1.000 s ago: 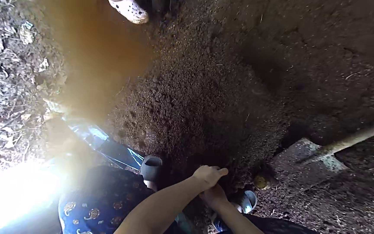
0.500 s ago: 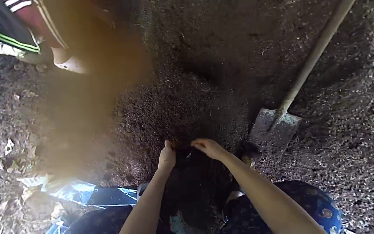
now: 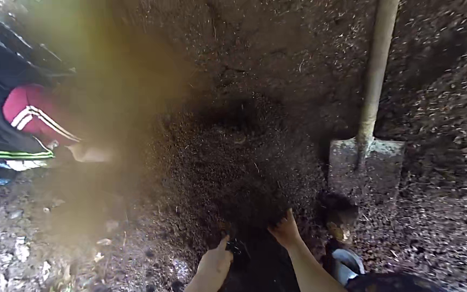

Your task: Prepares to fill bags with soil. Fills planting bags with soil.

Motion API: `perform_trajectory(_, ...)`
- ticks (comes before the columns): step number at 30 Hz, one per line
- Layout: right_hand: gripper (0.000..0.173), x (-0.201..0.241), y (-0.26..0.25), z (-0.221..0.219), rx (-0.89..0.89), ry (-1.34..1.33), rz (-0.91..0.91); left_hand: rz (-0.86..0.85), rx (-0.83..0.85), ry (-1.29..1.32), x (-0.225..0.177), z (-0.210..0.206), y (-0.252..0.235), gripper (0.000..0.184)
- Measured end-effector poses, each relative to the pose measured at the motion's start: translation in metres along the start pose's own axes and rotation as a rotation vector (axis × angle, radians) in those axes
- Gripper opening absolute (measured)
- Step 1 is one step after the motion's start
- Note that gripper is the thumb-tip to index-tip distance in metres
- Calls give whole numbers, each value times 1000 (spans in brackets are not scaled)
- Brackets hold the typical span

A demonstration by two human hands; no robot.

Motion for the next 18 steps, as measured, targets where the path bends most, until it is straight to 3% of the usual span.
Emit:
perform_trajectory(4,91,1,-25,-37,204,-102,41,-62,52,-22,-9,5,-5,53)
perform_trajectory(8,80,-2,-48,-72,233,-319,58,-174,-53,331,-13,27,-1,61)
perform_trajectory(12,75,0,-67,-93,313,-476,101,-46,-81,676,-11,33,0,68)
perform_trajectory(18,70,8,-47,-92,341,-403,77,19,-218,1055,0,28,-11,65)
Point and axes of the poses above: each hand's wrist, its own y-axis away from the middle knuckle, its own z-axis out of the back of the hand, x = y × z, the point moved 8 cm from there along -y, towards the middle knuckle, and after that the axes turned 3 degrees about x, right-handed, at the moved point
